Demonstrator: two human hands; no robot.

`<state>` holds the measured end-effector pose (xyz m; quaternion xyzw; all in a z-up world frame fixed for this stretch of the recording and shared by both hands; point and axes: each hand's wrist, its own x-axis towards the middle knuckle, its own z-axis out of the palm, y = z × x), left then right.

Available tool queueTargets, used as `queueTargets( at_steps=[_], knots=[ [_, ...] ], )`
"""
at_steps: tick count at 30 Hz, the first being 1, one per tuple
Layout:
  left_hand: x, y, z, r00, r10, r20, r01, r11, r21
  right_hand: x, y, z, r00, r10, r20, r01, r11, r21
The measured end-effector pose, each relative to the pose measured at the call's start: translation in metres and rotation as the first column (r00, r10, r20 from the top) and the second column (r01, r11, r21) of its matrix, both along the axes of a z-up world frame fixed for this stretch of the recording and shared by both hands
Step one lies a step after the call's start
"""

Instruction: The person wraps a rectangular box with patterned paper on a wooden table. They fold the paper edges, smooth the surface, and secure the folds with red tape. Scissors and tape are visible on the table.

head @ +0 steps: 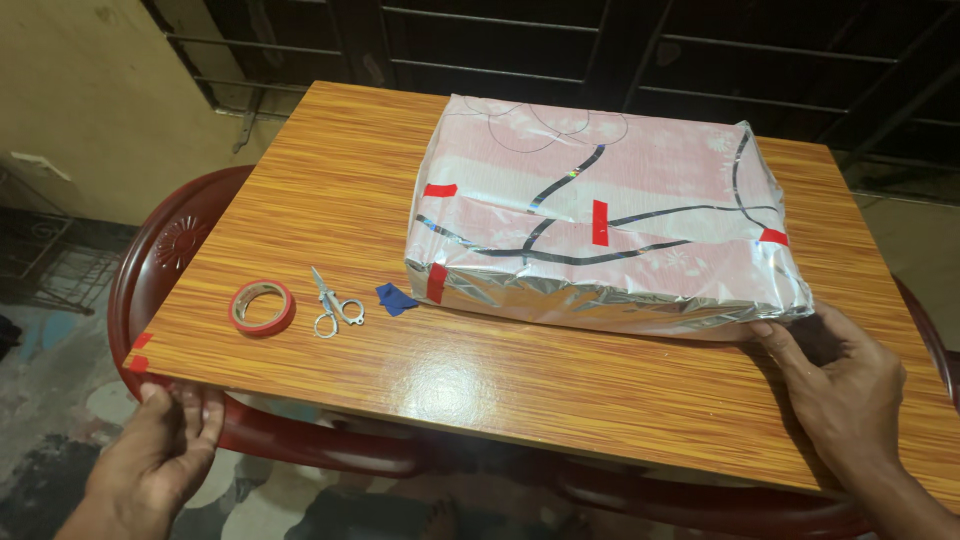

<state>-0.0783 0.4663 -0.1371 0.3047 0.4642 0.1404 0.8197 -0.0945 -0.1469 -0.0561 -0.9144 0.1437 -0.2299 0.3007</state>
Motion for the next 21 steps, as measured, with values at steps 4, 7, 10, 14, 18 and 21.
queueTargets(
  at_steps=[4,7,10,14,18,21],
  knots=[
    [-0.003,-0.002,0.008,0.981,0.112,-0.156,-0.083,0.980,0.181,0.000,0.003,0.004,1.000,-0.013,-0.021,0.014,0.999,0.036],
    [-0.007,-0.003,0.015,0.973,0.144,-0.179,-0.065,0.920,0.386,-0.001,0.005,0.005,1.000,0.013,0.012,-0.013,0.999,0.052],
    [-0.021,-0.016,0.020,0.998,-0.012,-0.061,0.052,0.708,0.704,0.000,0.006,0.007,1.000,0.017,0.019,-0.018,0.998,0.064],
    [-0.021,-0.047,0.057,0.977,-0.184,0.105,0.009,0.531,0.847,0.000,0.008,0.010,1.000,0.014,0.026,-0.016,0.996,0.092],
    [-0.004,-0.099,0.113,0.943,-0.332,0.034,0.111,0.408,0.906,-0.001,0.010,0.013,0.998,0.033,0.059,-0.039,0.992,0.117],
    [0.003,-0.165,0.140,0.825,-0.565,0.012,0.186,0.293,0.938,-0.001,0.010,0.015,0.997,0.034,0.073,-0.044,0.990,0.137]
  ],
)
